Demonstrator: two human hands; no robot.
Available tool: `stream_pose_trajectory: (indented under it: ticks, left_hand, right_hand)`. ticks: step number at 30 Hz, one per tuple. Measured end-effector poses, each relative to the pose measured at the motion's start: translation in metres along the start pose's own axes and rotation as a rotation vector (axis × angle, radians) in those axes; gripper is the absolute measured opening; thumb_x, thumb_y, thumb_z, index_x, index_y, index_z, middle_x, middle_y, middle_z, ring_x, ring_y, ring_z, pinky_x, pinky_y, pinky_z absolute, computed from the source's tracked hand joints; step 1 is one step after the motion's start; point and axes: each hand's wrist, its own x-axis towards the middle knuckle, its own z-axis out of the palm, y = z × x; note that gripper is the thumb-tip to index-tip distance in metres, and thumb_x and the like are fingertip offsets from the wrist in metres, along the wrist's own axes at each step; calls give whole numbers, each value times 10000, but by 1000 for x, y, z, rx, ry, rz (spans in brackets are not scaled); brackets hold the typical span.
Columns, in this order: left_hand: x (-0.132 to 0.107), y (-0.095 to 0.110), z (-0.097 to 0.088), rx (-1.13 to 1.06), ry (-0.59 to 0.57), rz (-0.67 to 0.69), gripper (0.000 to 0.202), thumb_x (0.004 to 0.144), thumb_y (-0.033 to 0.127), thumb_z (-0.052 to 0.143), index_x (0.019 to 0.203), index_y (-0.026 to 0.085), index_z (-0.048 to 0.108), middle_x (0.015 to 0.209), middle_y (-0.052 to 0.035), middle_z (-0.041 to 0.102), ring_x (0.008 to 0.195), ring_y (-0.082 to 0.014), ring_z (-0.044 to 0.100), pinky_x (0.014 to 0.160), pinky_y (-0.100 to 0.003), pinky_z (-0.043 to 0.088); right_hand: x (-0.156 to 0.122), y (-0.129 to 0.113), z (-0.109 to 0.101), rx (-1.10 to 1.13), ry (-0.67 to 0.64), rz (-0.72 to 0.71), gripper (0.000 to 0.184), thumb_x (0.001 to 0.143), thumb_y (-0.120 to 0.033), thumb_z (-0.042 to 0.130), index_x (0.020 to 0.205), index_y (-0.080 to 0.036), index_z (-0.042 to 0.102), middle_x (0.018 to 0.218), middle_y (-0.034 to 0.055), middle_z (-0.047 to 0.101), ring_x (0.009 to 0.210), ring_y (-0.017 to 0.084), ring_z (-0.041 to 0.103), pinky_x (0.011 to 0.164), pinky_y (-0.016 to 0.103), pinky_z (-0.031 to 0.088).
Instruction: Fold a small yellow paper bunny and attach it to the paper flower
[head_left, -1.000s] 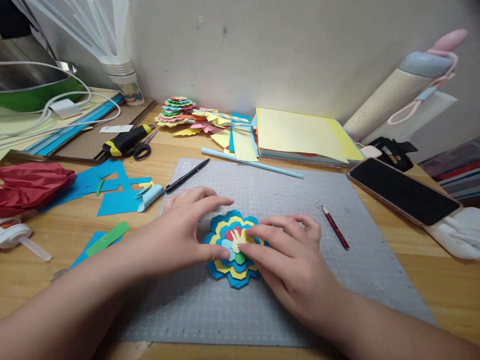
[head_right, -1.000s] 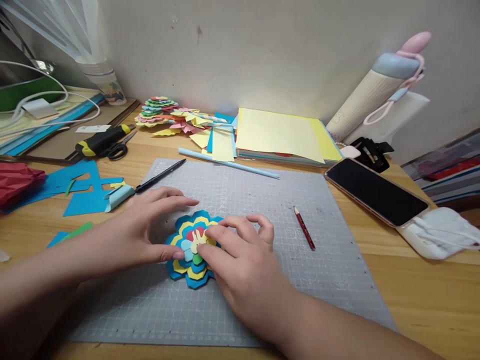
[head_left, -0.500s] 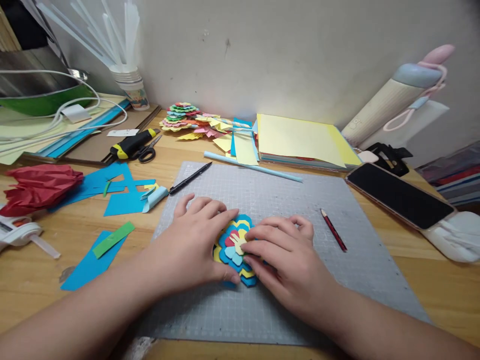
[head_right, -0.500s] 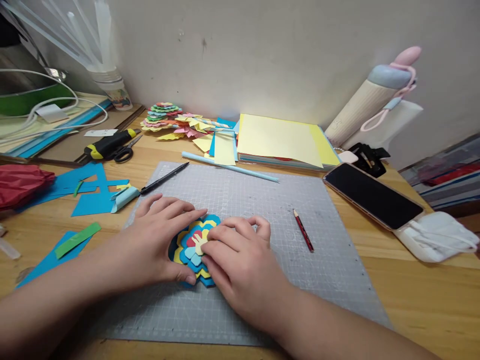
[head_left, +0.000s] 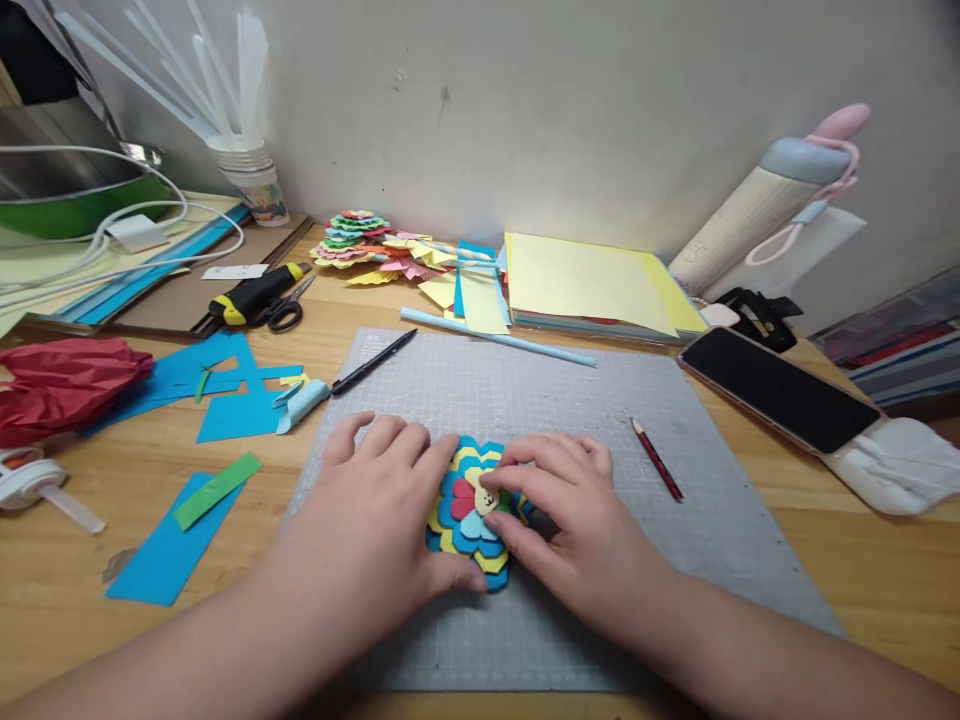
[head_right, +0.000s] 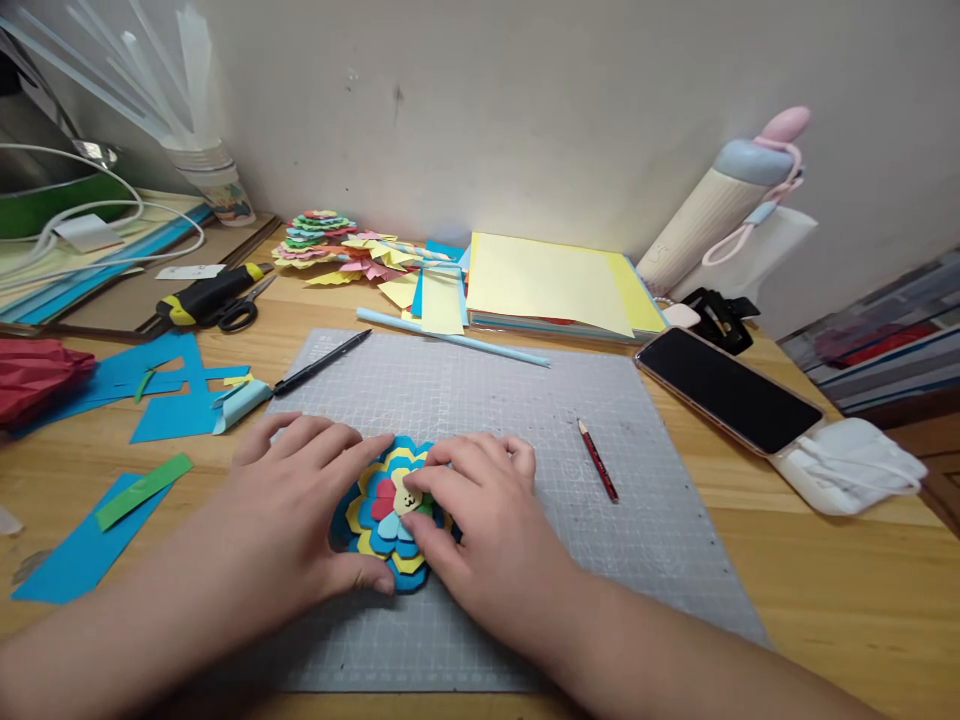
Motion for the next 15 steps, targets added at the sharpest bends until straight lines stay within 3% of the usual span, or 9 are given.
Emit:
stream_pose_trajectory:
  ticks: [4, 10, 15]
  left_hand:
    - [-1, -1, -3, -2, -66, -22, 725, 608, 690, 717, 1163, 232, 630, 1015, -94, 640, 1006, -362, 533, 936, -550, 311]
    - [-1, 8, 0, 76, -36, -47, 714, 584, 816, 616, 888, 171, 634, 875, -96, 629, 910, -359, 541, 891, -573, 330]
    - [-2, 8, -3, 74, -17, -59, 702, 585, 799, 638, 905, 174, 628, 891, -84, 614, 907, -341, 538, 885, -563, 343]
  right_hand:
    - [0, -1, -1, 0, 10, 26, 113, 840, -246, 687, 950, -249, 662, 1004, 12, 665, 972, 206, 576, 869, 408, 275]
    - [-1, 0, -1, -58, 47, 8, 89, 846, -276, 684, 930, -250, 668, 975, 2, 676, 953, 208, 588, 887, 423, 240]
    - [-1, -2, -2, -76, 24, -2, 96, 870, -277, 641, 957, -249, 666, 1003, 17, 670, 969, 217, 584, 887, 428, 247]
